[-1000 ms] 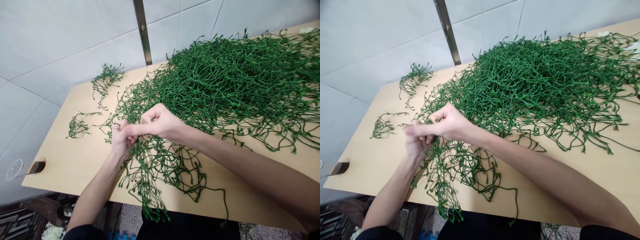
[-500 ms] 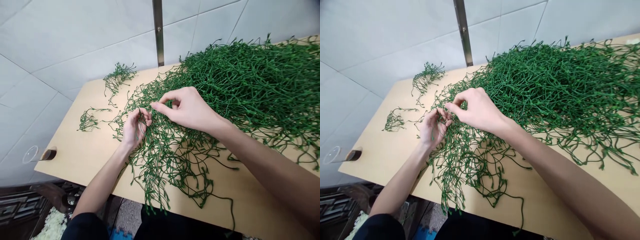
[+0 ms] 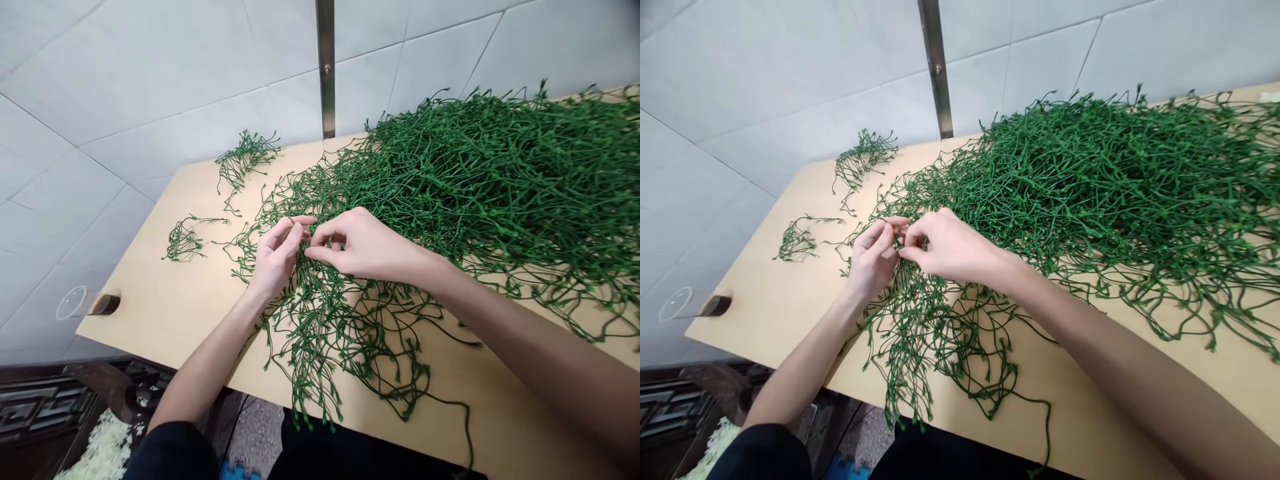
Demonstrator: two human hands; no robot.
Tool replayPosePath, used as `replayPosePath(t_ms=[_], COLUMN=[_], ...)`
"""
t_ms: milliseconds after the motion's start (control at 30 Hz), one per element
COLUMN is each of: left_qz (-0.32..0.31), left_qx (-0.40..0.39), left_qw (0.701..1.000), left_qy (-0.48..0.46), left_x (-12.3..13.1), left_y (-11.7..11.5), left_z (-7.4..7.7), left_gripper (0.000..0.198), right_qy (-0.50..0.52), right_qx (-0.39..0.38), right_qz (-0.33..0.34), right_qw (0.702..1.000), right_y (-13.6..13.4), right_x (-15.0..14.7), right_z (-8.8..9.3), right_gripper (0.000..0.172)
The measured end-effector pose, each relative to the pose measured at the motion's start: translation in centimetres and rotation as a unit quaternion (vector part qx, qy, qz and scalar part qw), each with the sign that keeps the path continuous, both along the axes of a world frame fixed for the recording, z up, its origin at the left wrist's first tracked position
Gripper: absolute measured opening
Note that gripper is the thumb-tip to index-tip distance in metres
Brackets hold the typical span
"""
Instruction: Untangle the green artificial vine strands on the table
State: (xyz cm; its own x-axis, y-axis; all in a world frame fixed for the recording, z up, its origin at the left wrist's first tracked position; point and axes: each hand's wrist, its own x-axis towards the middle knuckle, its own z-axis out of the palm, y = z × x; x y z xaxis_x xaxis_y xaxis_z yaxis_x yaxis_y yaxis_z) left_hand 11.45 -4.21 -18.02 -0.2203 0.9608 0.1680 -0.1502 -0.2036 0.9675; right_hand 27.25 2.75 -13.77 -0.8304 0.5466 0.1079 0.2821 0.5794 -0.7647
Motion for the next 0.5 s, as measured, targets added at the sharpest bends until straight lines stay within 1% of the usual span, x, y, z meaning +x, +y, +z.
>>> replayPosePath(t_ms=[133, 267, 367, 500], left_qz=[-0.013, -0.019, -0.031, -0.034], left_qx=[-0.012, 0.006, 0.019, 0.02], left_qw=[1.0, 1.0, 0.999, 0.999], left_qy=[-0.023, -0.001, 0.016, 0.02], left_x=[-0.4, -0.6, -0.6, -0.6], left_y=[0.2, 0.2, 0.2, 0.1], left_z=[0.3, 0.0, -0.2, -0.3], left_gripper=[0.017, 0.019, 0.018, 0.017], right_qy=[-0.002, 0.028, 0.047, 0.036], right_qx=[-0.022, -0.004, 0.008, 0.016], right_qz=[-0.032, -0.019, -0.018, 0.004], right_qw=[0.999, 0.999, 0.999, 0.999], right_y=[0.9, 1.6, 1.8, 1.9], right_x=[0.9, 1.4, 1.6, 2.0], right_z=[0.7, 1.2, 1.4, 1.8], right_gripper=[0.023, 0.019, 0.018, 0.025])
